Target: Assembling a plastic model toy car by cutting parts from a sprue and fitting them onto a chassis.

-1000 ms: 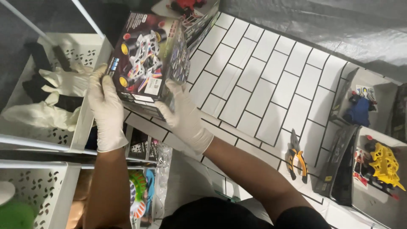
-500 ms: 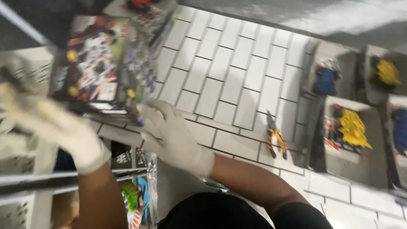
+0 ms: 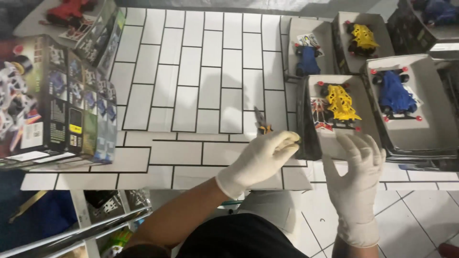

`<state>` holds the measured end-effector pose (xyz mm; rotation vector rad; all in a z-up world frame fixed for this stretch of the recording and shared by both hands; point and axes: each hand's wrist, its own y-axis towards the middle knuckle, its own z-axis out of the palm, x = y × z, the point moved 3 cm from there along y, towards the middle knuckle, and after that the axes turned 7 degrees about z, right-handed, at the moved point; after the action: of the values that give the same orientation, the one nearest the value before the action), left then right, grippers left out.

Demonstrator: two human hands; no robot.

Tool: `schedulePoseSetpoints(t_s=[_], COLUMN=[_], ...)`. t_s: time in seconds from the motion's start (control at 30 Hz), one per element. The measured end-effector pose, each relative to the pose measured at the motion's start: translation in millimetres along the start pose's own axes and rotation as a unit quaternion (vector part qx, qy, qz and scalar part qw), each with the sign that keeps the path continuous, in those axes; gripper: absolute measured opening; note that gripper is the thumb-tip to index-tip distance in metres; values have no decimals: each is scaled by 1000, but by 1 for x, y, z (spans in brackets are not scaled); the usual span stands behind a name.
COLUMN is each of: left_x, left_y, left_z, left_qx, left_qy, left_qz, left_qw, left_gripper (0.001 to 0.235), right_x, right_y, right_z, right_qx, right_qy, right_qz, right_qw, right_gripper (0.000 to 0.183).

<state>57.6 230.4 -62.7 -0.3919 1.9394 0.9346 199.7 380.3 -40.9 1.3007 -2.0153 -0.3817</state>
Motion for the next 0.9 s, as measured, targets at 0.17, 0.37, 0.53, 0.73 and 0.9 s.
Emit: schedulePoseSetpoints(t_s=[0.17,0.37,0.53,0.73,0.9], left_x=[-8,27,-9,-4,-5], left_y=[17,26,37,7,-36], left_z=[32,66,35,8,-53], left_qx=[69,29,12,-31,-89], left_qy=[-84,-111,-95,59,128], left_qz=[-227,-306,-293,-215,-174], left_qw=[968,945,951,974,972], left_gripper=[35,32,34,37,47], right_x=[-40,-51,-26,15,76], right_y=[-17,-26,-24,-27,-41], right_z=[25,47,43,52,92], right_qx=[79,-15,-22,9,55], right_qy=[-152,-97,-25,-51,-75], right_qz=[-19,-93,-127,-143,-163], right_qw=[985,991,991,988,982], right_gripper=[60,35,31,27,27])
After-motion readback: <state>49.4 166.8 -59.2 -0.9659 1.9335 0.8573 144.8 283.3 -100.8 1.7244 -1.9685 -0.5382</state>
